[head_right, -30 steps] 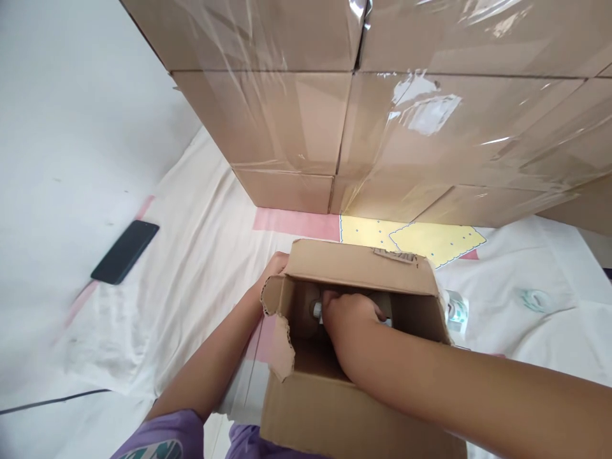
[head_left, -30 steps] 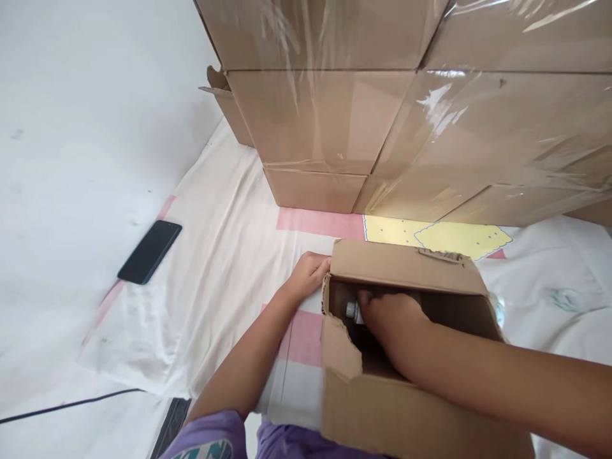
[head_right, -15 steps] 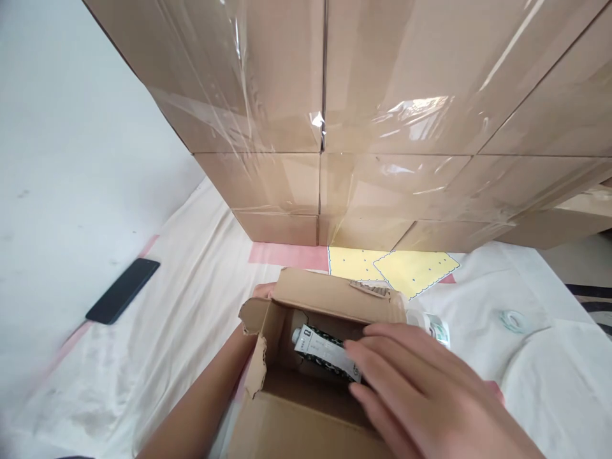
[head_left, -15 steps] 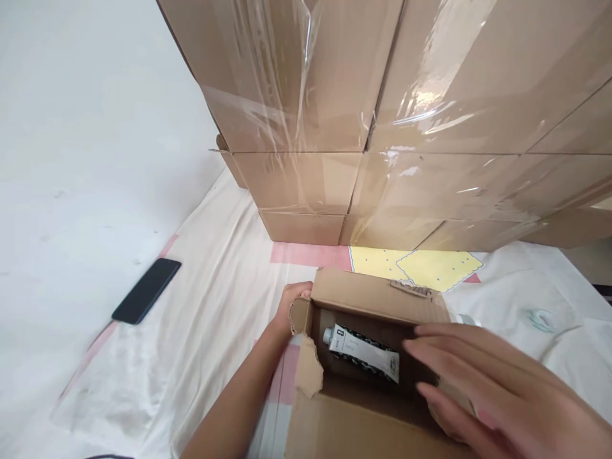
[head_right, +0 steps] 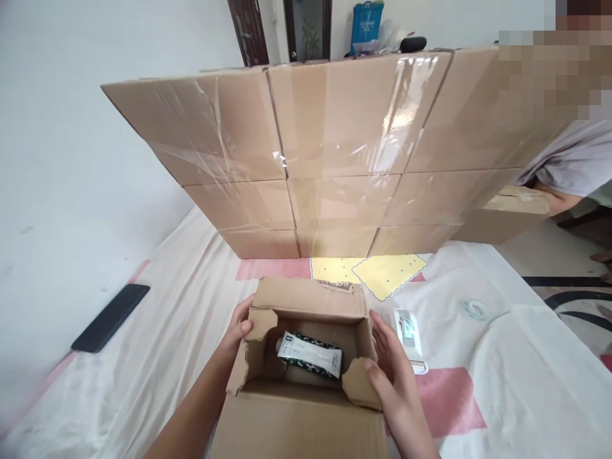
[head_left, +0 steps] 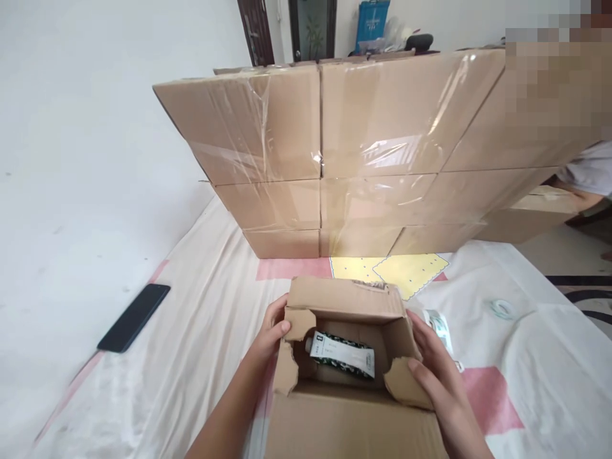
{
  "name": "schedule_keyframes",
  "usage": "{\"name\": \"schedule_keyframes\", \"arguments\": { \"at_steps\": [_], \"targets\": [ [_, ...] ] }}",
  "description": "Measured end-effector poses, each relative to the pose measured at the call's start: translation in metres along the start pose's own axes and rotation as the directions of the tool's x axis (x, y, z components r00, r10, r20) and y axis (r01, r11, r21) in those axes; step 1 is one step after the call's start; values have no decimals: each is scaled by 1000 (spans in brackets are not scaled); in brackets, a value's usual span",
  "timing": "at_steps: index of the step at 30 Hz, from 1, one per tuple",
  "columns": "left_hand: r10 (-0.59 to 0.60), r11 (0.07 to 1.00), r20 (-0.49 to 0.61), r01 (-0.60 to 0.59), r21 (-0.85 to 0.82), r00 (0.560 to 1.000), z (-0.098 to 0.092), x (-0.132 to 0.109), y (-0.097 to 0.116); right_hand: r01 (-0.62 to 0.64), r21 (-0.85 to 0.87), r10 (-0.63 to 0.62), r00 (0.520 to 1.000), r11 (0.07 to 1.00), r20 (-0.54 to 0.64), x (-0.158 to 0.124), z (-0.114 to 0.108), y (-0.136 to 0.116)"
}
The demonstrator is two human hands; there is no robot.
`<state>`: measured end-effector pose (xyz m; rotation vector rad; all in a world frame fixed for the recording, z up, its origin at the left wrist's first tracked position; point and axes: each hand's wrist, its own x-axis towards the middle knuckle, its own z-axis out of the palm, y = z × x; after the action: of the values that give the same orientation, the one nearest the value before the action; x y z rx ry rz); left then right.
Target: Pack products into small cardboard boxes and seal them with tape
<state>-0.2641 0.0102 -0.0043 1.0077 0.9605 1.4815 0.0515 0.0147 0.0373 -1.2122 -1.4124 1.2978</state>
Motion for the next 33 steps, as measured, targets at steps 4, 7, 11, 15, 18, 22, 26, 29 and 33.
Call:
{"name": "schedule_keyframes", "arguments": {
  "at_steps": [4, 7, 11, 15, 18, 22, 26, 29, 33],
  "targets": [
    [-44, 999, -106, 44, 3, 993, 10, -5, 13, 99, -42, -100, 995, 994, -27, 15, 4, -5],
    [125, 991, -61, -121, 63, 990, 11, -3, 20, 153, -48, -155, 987, 987, -37, 15, 8, -9],
    [280, 957, 102, -286, 50, 955, 10, 0, 23, 262, 16, -261, 965, 965, -27, 11, 9, -10],
    [283, 946, 114, -297, 132, 952, 7, 1, 21, 348, 44, -351, 927, 936, 134, 13, -7, -2],
    [290, 940, 113, -305, 152, 951, 6, 2, 19, 338, 66, -338, 869, 939, 360, 14, -27, 2],
    [298, 933, 100, -312, 180, 949, 8, 2, 19, 302, -52, -237, 833, 952, 499, 10, -35, -3],
    [256, 945, 132, -276, 177, 958, 8, 0, 22, 326, 9, -321, 923, 945, 214, 5, -8, -4],
    [227, 941, 253, -279, 193, 940, 1, -1, 31, 295, 35, -297, 954, 955, 41, 3, 9, -4],
    [111, 831, 392, -301, 467, 913, -4, -6, 54, 256, 76, -260, 965, 964, 40, 2, 14, -8]
  ]
}}
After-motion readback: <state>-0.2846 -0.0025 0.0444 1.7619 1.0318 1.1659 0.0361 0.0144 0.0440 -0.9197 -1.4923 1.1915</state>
